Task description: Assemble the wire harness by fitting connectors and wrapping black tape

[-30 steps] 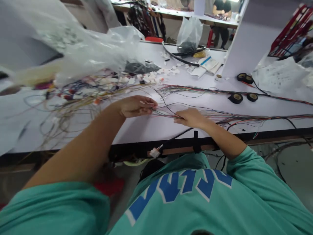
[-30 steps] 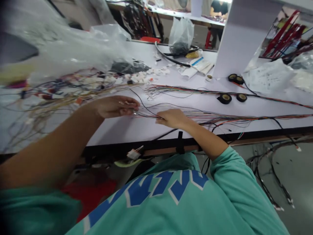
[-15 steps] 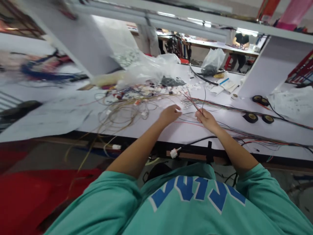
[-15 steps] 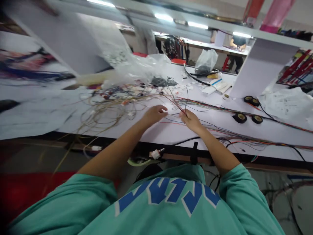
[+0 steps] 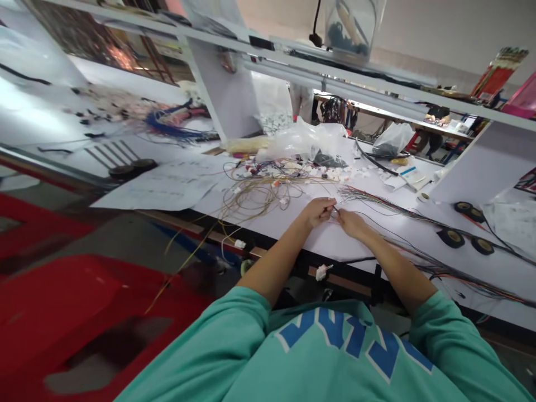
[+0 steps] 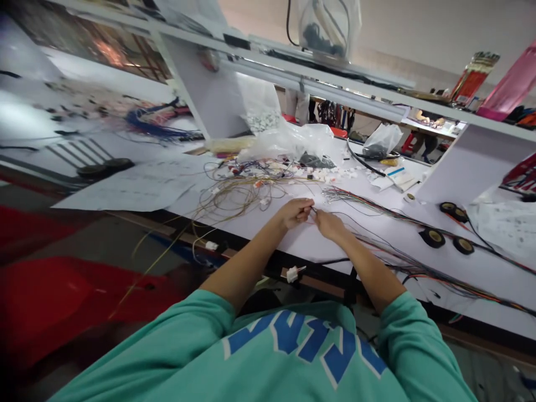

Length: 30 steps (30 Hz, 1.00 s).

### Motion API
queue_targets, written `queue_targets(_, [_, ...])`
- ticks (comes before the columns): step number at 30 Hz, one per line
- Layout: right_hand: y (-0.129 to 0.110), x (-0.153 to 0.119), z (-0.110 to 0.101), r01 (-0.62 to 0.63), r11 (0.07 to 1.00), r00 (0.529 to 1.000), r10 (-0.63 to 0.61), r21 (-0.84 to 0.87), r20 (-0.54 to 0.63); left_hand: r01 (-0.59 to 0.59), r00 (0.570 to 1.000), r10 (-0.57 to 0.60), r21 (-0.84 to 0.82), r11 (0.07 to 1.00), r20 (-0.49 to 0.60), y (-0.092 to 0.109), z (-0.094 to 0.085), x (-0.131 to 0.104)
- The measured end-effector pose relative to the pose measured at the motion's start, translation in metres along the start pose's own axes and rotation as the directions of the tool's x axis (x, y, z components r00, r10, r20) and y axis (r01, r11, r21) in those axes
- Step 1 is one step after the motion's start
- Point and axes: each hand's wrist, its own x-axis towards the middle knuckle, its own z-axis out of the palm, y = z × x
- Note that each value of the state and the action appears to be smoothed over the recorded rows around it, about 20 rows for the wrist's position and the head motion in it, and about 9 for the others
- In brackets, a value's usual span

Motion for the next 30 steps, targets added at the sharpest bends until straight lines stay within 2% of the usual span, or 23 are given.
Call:
queue_targets(5, [-0.005,0.010,0.004,-0.023,0.952,0.999,0.013,0.306,0.036,0.023,0.999,-0.022,0.035,0.999,-0.046,-0.002,-0.012,0.007])
queue_targets(12, [0.006,0.010,0.009,-0.135,0.718,0.983,0.012,0.683,0.181,-0.025,0.999,0.032,0.172,0.985,-0.039,-0.007,-0.022,0.003])
queue_targets(15, [0.011,0.014,0.013,-0.152,0.610,0.985,0.026,0.778,0.172,-0.027,0.999,0.038,0.281,0.959,-0.034,-0.001,-0.034,-0.002])
queue_targets(19, [0.014,0.020,0.016,-0.156,0.492,0.988,0.065,0.856,0.143,-0.037,0.988,0.097,0.426,0.904,-0.122,0.019,-0.052,0.005])
queue_targets(21, [0.014,0.021,0.016,-0.160,0.450,0.987,0.076,0.879,0.140,-0.031,0.976,0.147,0.563,0.826,-0.162,0.032,-0.055,0.020])
queue_targets(23, [0.013,0.022,0.016,-0.169,0.413,0.986,0.081,0.895,0.149,-0.012,0.965,0.195,0.718,0.696,-0.173,0.044,-0.051,0.042])
queue_targets(24, [0.012,0.022,0.016,-0.175,0.397,0.984,0.082,0.901,0.155,0.003,0.962,0.217,0.797,0.604,-0.168,0.049,-0.046,0.055])
queue_targets(27, [0.010,0.022,0.016,-0.200,0.357,0.980,0.084,0.913,0.182,-0.008,0.959,0.255,0.886,0.463,-0.124,0.059,-0.025,0.096])
queue_targets(30, [0.008,0.022,0.016,-0.230,0.325,0.973,0.084,0.917,0.214,-0.024,0.962,0.266,0.951,0.307,-0.062,0.057,-0.002,0.134])
